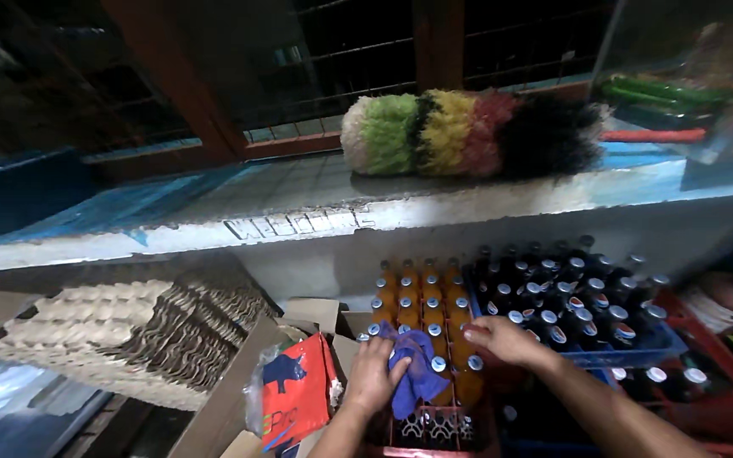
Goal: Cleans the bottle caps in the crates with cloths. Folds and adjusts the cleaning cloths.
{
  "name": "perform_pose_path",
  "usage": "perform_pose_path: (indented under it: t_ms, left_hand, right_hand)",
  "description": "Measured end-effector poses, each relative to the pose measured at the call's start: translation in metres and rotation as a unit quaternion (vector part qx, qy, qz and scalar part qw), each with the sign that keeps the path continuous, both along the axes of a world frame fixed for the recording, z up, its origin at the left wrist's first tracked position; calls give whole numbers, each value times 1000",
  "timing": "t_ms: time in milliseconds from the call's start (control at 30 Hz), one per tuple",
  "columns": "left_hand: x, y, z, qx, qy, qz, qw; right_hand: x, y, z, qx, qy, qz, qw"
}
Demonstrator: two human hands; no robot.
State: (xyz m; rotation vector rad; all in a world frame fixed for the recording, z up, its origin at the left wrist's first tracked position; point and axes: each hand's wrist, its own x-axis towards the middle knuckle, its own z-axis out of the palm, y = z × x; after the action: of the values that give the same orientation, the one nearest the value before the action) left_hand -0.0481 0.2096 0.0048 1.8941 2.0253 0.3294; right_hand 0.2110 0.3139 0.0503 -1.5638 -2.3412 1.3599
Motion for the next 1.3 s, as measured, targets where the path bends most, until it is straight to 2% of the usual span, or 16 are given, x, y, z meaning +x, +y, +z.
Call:
perform_pose_path:
  t_ms: [100, 167, 233, 300, 367, 567, 700, 833, 967, 1133, 1300]
  left_hand:
    - [1, 0, 1, 1, -6, 5, 1000]
    - [1, 1, 0, 1, -6, 5, 1000]
    - [1, 1, 1, -6, -4, 4, 1000]
    - [1, 1, 1, -3, -4, 6, 1000]
    - [1, 1, 0, -1, -3, 5, 1000]
    - [0, 2, -2, 9, -8, 4, 1000]
    - [0, 1, -2, 9, -9, 3, 1000]
    - [-1, 2, -5, 24, -12, 1, 1000]
    - [-1, 2, -10, 57, -19, -2, 998]
    - [0, 2, -13, 76, -13, -1, 997]
    - [0, 0, -14, 105, -13, -4, 994]
  right_hand:
    - [-17, -7, 15, 56, 19, 33, 998]
    - [-31, -13, 11, 71, 21, 94, 993]
    - [-44, -18, -2, 84, -4, 170, 982]
    - [-55, -20, -9, 83, -62, 202, 974]
    - [-62, -17, -10, 68, -91, 201, 973]
    - [-64, -4, -7, 10, -63, 146, 987]
    - [-59, -5, -2, 13, -48, 119, 992]
    - [-18, 5, 27, 57, -34, 43, 997]
    - [60, 25, 62, 108, -14, -114, 988]
    - [134, 30, 66, 226, -29, -317, 921]
    - [155, 26, 60, 300, -52, -405, 862]
